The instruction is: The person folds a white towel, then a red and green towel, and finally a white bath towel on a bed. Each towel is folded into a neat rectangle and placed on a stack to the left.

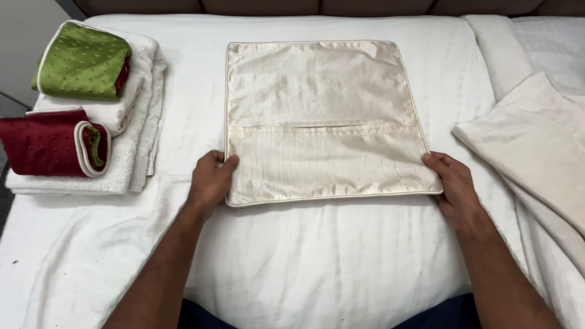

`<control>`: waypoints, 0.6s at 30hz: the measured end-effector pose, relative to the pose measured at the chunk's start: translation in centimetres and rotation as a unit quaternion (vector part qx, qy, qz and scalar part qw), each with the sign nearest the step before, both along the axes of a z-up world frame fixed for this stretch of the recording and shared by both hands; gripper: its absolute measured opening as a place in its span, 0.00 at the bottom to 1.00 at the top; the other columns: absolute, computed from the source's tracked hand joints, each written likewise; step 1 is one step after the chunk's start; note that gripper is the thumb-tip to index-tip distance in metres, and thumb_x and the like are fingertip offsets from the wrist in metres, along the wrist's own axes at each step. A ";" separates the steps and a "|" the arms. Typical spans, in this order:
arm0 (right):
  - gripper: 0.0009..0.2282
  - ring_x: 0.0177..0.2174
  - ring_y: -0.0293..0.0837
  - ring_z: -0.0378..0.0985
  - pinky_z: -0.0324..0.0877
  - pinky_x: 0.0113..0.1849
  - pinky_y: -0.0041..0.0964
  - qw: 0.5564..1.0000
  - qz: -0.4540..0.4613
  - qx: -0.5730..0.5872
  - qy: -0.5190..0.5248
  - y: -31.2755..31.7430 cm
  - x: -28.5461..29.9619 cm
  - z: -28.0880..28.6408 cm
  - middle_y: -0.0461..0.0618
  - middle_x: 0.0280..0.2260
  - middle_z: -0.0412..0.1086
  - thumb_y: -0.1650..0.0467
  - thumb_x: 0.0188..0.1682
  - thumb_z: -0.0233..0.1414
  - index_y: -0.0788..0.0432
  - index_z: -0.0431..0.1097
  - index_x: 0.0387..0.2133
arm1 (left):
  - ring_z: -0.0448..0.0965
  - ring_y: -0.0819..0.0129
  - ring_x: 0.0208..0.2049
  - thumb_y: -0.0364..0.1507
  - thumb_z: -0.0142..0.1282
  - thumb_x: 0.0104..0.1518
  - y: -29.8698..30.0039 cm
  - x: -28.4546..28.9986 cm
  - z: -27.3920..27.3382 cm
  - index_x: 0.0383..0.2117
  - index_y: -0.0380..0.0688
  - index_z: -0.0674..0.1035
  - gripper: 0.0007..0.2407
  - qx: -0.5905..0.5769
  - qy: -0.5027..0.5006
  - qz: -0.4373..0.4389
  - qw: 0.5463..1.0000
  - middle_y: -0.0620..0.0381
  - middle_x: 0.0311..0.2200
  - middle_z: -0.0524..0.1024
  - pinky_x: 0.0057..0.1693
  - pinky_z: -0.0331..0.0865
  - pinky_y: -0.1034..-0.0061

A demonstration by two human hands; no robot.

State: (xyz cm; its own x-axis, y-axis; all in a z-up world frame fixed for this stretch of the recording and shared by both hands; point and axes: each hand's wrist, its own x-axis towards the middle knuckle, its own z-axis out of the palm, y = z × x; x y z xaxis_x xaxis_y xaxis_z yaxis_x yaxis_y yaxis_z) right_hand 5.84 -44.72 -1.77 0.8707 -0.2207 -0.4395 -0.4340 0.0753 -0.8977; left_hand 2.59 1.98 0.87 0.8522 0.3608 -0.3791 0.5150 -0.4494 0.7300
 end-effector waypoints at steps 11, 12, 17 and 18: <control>0.20 0.32 0.36 0.80 0.75 0.38 0.28 0.998 0.030 0.002 -0.055 -1.6 -0.7 -2.1 0.50 0.32 0.78 0.74 0.47 0.58 0.66 0.64 0.53 | 0.81 0.66 0.29 0.36 0.57 0.62 -0.9 -2.1 -0.7 0.39 0.35 0.81 0.14 0.063 -0.052 0.026 0.996 0.53 0.28 0.81 0.41 0.73 0.70; 0.20 0.32 0.36 0.80 0.75 0.38 0.28 0.998 0.030 0.001 -0.054 -2.3 -0.7 -2.7 0.50 0.32 0.78 0.74 0.47 0.58 0.66 0.64 0.53 | 0.81 0.66 0.29 0.36 0.57 0.62 -1.0 -2.2 0.0 0.39 0.35 0.81 0.14 0.062 -0.052 0.025 0.996 0.53 0.28 0.81 0.41 0.73 0.70; 0.20 0.24 0.37 0.68 0.63 0.24 0.33 0.991 0.056 -0.124 0.020 -1.3 -1.1 -1.1 0.52 0.29 0.74 0.71 0.50 0.61 0.63 0.68 0.54 | 0.84 0.63 0.32 0.40 0.56 0.61 -0.3 -2.4 1.2 0.46 0.41 0.77 0.15 0.074 0.092 -0.007 0.993 0.51 0.31 0.81 0.44 0.76 0.63; 0.20 0.24 0.37 0.68 0.63 0.24 0.33 0.990 0.057 -0.123 0.022 -1.2 -1.0 -1.1 0.52 0.29 0.74 0.71 0.50 0.61 0.63 0.68 0.54 | 0.84 0.63 0.32 0.40 0.56 0.61 -0.5 -2.2 1.7 0.46 0.41 0.77 0.15 0.074 0.094 -0.006 0.993 0.51 0.31 0.81 0.44 0.76 0.63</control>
State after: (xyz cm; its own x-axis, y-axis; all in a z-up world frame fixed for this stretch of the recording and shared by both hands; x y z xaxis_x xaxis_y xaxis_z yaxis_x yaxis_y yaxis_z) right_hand 4.84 -45.87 -2.92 0.8777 -0.2272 -0.4219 -0.4656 -0.1959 -0.8631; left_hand 0.35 1.43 2.57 0.7759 0.4143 -0.4757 0.6298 -0.5513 0.5472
